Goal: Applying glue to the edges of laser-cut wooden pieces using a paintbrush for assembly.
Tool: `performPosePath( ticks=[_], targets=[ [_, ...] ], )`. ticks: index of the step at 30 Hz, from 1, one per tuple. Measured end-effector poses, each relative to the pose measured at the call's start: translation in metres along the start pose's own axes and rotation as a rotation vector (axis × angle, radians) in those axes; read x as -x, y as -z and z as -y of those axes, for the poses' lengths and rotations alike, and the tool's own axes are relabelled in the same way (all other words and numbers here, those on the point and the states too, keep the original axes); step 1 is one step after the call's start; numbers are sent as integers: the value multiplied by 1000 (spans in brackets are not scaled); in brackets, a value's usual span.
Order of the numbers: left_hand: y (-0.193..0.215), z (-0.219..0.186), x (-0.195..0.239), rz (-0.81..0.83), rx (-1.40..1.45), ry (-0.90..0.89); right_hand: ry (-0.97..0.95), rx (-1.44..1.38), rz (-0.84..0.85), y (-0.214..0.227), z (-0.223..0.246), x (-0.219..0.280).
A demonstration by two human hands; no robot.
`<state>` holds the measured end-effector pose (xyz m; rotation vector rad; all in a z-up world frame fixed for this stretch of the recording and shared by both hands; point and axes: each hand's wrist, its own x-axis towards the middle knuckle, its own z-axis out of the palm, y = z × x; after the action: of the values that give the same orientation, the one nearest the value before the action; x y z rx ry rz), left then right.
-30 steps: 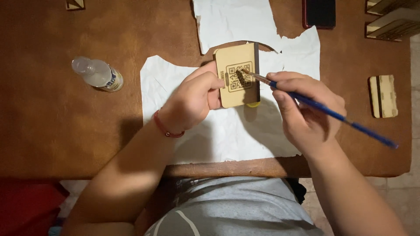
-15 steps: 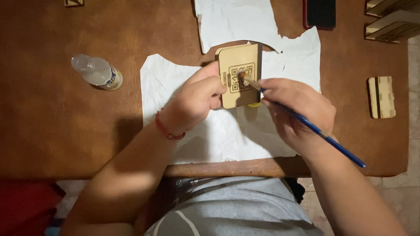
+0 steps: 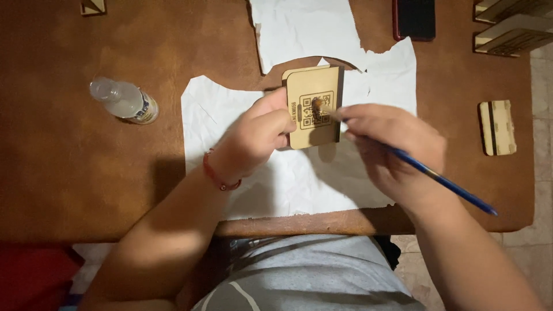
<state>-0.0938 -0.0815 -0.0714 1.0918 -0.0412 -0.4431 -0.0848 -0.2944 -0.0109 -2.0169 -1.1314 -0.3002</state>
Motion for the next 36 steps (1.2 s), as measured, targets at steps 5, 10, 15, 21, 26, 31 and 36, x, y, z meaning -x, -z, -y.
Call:
performPosePath(
  ticks=[5,10,15,21,26,31,36],
  targets=[
    [0,-4,0,-98,-72,34,-30,45,115,-1,-4,7],
    [-1,0,-2,3,22,8,22,20,-50,6,-7,7],
    [-4,-6,-1,-48,-5,46,-113,137,402,17,-11,14],
    [-6,-11,2,61,3,40,-13,131,100,23,-4,-6],
    [-5,-12,1,64,43,19,-17,352,310,23,-12,3],
    [-3,-10,0,21,43,-11,-570,506,563,35,-7,13],
    [-11,-17,13,-228,-871,-382,-166,-18,-71,41,-20,39]
  ],
)
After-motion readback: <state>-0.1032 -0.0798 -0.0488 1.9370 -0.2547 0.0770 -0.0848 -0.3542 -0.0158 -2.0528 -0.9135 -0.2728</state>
